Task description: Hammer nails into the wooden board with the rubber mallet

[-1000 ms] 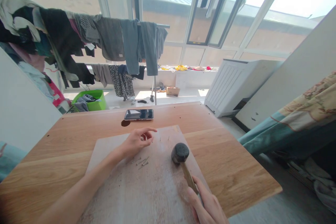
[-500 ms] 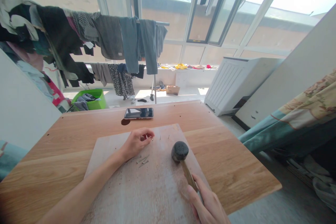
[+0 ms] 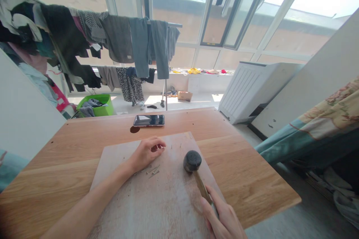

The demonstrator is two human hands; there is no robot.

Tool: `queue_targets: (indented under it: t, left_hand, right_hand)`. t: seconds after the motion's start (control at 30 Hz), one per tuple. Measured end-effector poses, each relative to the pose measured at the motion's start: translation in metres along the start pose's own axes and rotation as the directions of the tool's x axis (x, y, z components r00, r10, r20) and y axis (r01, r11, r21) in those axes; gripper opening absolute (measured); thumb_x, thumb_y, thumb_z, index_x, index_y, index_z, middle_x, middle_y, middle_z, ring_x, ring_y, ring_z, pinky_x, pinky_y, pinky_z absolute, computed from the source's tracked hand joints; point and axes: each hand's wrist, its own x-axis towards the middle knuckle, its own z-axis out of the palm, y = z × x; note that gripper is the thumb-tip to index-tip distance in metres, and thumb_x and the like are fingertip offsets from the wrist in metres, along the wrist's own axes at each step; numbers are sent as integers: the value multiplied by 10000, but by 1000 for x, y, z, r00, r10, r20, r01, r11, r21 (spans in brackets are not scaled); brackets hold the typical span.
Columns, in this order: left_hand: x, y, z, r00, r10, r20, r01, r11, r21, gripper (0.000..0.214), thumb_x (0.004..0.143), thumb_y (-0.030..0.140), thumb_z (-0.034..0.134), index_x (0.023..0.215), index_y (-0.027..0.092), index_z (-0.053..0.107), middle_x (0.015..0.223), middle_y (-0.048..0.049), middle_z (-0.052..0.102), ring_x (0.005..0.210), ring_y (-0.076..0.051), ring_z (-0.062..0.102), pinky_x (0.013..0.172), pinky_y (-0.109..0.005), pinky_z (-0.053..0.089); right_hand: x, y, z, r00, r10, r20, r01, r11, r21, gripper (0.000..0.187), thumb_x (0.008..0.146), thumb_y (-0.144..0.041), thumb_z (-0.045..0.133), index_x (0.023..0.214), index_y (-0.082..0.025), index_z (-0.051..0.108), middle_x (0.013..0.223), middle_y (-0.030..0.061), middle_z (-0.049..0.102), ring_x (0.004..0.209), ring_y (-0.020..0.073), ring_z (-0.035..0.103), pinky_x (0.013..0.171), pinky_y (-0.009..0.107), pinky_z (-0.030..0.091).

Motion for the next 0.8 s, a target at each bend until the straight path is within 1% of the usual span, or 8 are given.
queue_targets:
  t: [0.03, 0.1, 0.2, 0.3, 0.4, 0.53, 0.67, 0.8]
  left_hand:
    - [0, 0, 0, 1000, -6, -2, 6, 1000, 0, 106, 878, 188, 596, 884, 173, 701, 889, -32, 684, 757, -137, 609, 732, -255, 508]
    - [0, 0, 0, 1000, -26, -9, 26, 1000, -7, 111, 879, 177, 586, 902, 175, 695, 873, -28, 700, 764, -142, 629, 763, -269, 522]
    - [-1, -1, 2, 998, -66, -17, 65, 998, -22, 141, 877, 176, 590, 985, 176, 680, 864, -23, 721, 765, -147, 661, 782, -283, 540]
    - [-1, -3, 3, 996, -88, -24, 87, 996, -26, 174, 868, 182, 603, 1032, 182, 662, 879, -21, 730, 775, -150, 680, 791, -289, 558]
    - [0, -5, 4, 996, -89, -28, 88, 995, -46, 190, 862, 185, 611, 1048, 183, 649, 882, -19, 733, 780, -151, 690, 804, -296, 567]
    - [1, -5, 4, 995, -95, -29, 92, 992, -80, 222, 847, 164, 618, 1067, 185, 646, 870, -12, 739, 780, -151, 693, 798, -292, 565]
    - [2, -2, 5, 994, -102, -30, 99, 993, -69, 194, 826, 124, 624, 1006, 185, 662, 845, 0, 736, 753, -144, 678, 763, -266, 552]
    - [2, 1, 4, 995, -86, -41, 84, 995, -52, 231, 794, 66, 611, 989, 176, 668, 821, 0, 733, 737, -148, 667, 720, -242, 528]
  right_hand:
    - [0, -2, -1, 1000, 15, 23, -15, 1000, 9, 573, 791, -650, 637, 1238, -301, 719, 781, 89, 777, 701, 323, 739, 666, 369, 619]
    - [1, -7, 0, 996, 44, 73, -45, 999, 18, 625, 853, -672, 555, 1308, -261, 676, 544, 22, 665, 447, 229, 630, 493, 308, 553]
    - [2, -21, 5, 993, 47, 107, -52, 998, 42, 699, 941, -665, 421, 1432, -183, 540, 401, -75, 464, 299, 139, 445, 346, 229, 386]
    - [9, -41, 14, 994, -1, 112, -8, 996, 85, 677, 974, -627, 379, 1420, -127, 479, 404, -117, 407, 289, 94, 367, 321, 181, 303]
    - [20, -63, 24, 988, -54, 147, 37, 992, 121, 543, 983, -584, 385, 1288, -157, 522, 423, -136, 386, 282, 79, 357, 314, 163, 307]
    - [33, -86, 35, 978, -69, 196, 39, 988, 150, 381, 966, -535, 409, 1110, -195, 502, 531, -141, 388, 289, 51, 373, 296, 144, 286]
    - [41, -95, 43, 975, -98, 200, 73, 989, 128, 295, 968, -493, 386, 981, -213, 475, 537, -142, 381, 288, 38, 365, 299, 134, 272]
    - [44, -95, 46, 969, -81, 235, 58, 993, 101, 332, 961, -506, 392, 1062, -206, 495, 544, -138, 401, 284, 47, 377, 297, 141, 271]
